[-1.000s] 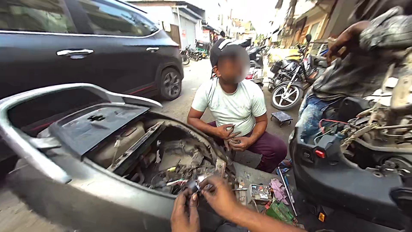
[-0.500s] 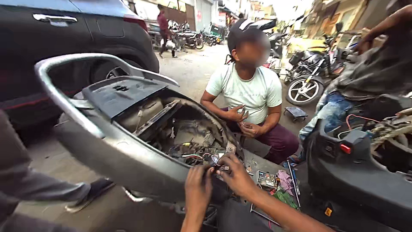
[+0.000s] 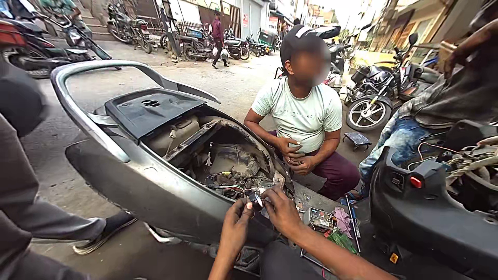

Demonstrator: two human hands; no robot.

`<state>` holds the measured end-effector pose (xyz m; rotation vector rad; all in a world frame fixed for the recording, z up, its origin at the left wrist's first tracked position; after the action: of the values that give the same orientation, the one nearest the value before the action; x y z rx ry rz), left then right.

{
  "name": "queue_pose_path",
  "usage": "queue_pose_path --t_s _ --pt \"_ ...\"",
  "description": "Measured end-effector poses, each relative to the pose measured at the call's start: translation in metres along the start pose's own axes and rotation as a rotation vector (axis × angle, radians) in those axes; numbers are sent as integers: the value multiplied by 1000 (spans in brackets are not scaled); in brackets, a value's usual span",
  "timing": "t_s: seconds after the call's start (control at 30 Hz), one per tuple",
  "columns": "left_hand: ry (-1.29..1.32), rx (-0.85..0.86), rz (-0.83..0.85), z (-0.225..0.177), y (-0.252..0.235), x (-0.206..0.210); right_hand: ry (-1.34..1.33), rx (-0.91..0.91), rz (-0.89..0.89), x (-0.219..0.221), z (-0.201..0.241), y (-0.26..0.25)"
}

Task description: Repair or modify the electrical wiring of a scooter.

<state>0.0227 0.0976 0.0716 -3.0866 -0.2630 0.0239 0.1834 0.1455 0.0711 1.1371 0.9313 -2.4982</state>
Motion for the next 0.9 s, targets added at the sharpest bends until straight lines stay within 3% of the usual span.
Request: queue_pose_path --t_s 0.2,0.3,0.4,0.5,0.63,0.77,0.9 --pt "109 -107 96 1 1 -1 87 -45 -74 2 -3 -1" --pt "177 -107 35 -1 2 -2 70 -157 -156 2 3 8" --pt "22 -36 -59 -1 4 -3 -20 -250 -165 -1 7 22" --pt "-315 85 -165 -1 7 -4 -167 -171 -38 -6 8 30" --pt "-561 284 -254 -5 10 -1 -342 -42 72 -18 8 35" --pt "-636 441 -305 -4 12 8 -557 78 129 -25 17 38" --pt "-519 457 -278 -2 12 6 -757 161 130 -28 21 38"
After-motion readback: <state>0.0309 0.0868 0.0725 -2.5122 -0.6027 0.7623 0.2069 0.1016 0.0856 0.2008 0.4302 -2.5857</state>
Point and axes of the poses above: each hand's wrist, its own y-axis away from the middle knuckle, its own x-axis out of the palm, z = x × y, the point moved 4 cm from there along -y, towards the middle knuckle, and after that the axes turned 8 degrees about -x, right-handed, at the moved point
